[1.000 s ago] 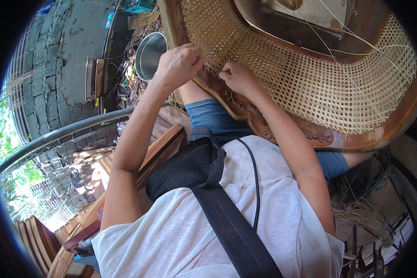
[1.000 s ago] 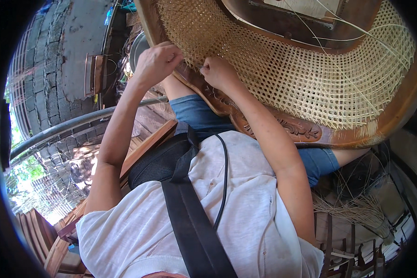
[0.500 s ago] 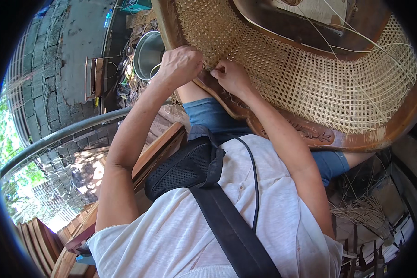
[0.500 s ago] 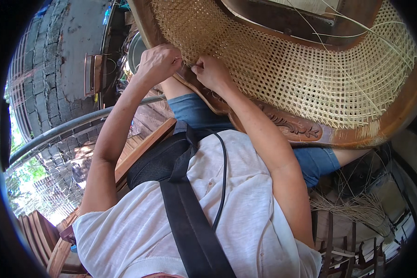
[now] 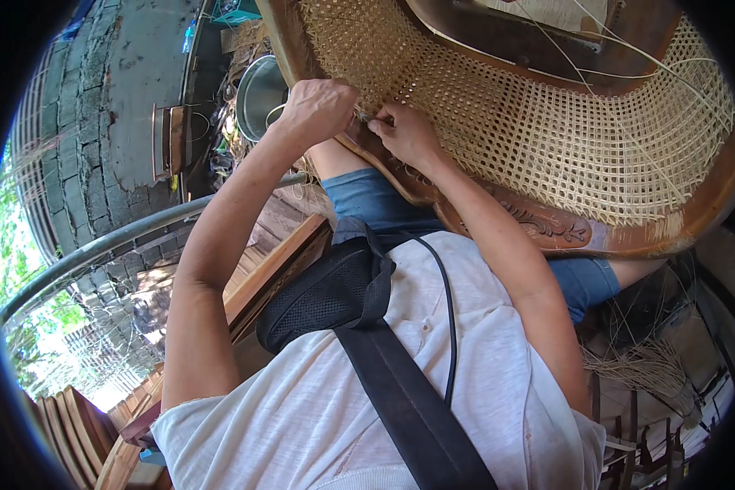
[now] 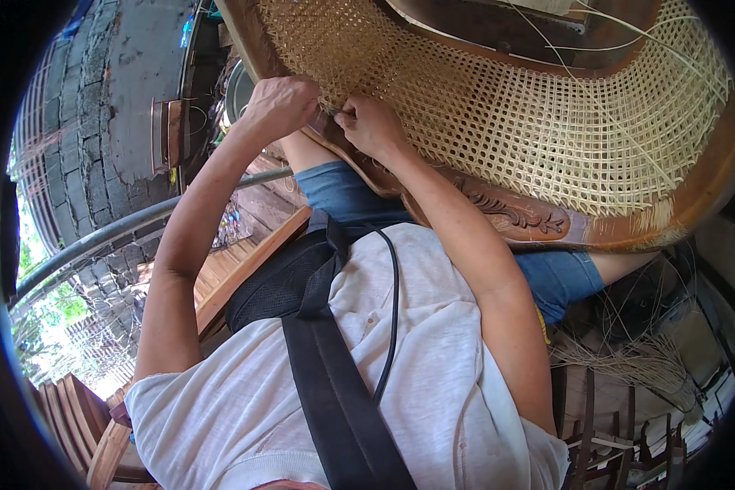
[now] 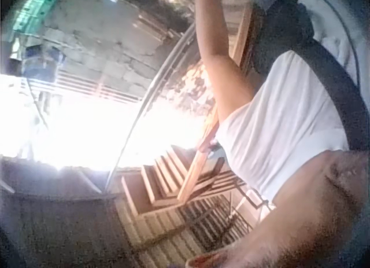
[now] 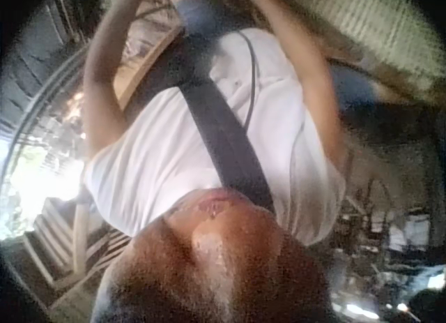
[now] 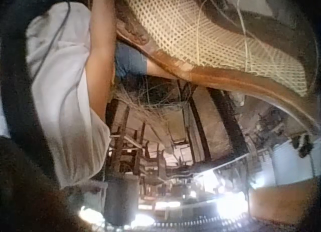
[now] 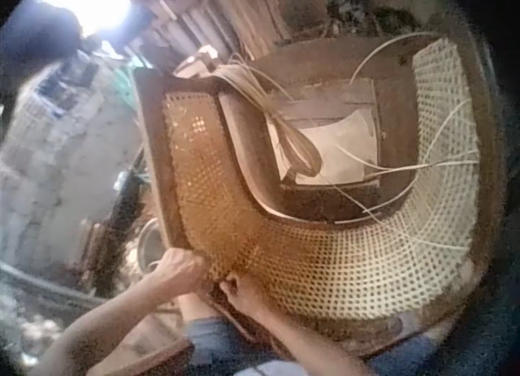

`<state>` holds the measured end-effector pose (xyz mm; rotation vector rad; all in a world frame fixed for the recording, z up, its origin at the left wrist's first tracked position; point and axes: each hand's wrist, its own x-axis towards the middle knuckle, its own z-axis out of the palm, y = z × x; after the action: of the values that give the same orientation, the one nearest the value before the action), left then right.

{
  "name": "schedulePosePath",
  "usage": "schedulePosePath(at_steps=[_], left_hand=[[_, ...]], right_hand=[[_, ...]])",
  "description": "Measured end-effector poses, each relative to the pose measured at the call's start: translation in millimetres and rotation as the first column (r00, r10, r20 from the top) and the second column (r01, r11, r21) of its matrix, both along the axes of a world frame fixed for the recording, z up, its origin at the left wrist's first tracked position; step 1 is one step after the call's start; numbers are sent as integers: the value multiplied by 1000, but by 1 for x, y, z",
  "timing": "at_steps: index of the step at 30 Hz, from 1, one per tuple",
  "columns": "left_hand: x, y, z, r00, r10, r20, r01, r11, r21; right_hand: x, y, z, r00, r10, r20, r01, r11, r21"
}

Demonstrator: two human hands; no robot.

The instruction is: Weaving and trimming rattan cane on a wooden chair frame.

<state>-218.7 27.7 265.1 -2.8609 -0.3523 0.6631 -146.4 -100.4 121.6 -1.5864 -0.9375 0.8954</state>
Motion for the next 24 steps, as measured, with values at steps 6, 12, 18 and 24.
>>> schedulePosePath(at_steps=[6,12,18,24], left_hand=[[-3,-1,-4,999,30,-24,-30,999,10],[-5,0,-5,1000,5,-22,-5,1000,16],[-3,0,-5,999,-36,6,36,999,-1],[1,10,8,995,59,81,-47,989,-138]], right_hand=[[2,1,0,1000,15,-7,-15,1000,-19],[6,-1,6,1000,25,15,-25,1000,-6],[20,-7,10,992,128,-6,-127,977,-173],[22,-6,11,986,148,71,-132,973,-187]])
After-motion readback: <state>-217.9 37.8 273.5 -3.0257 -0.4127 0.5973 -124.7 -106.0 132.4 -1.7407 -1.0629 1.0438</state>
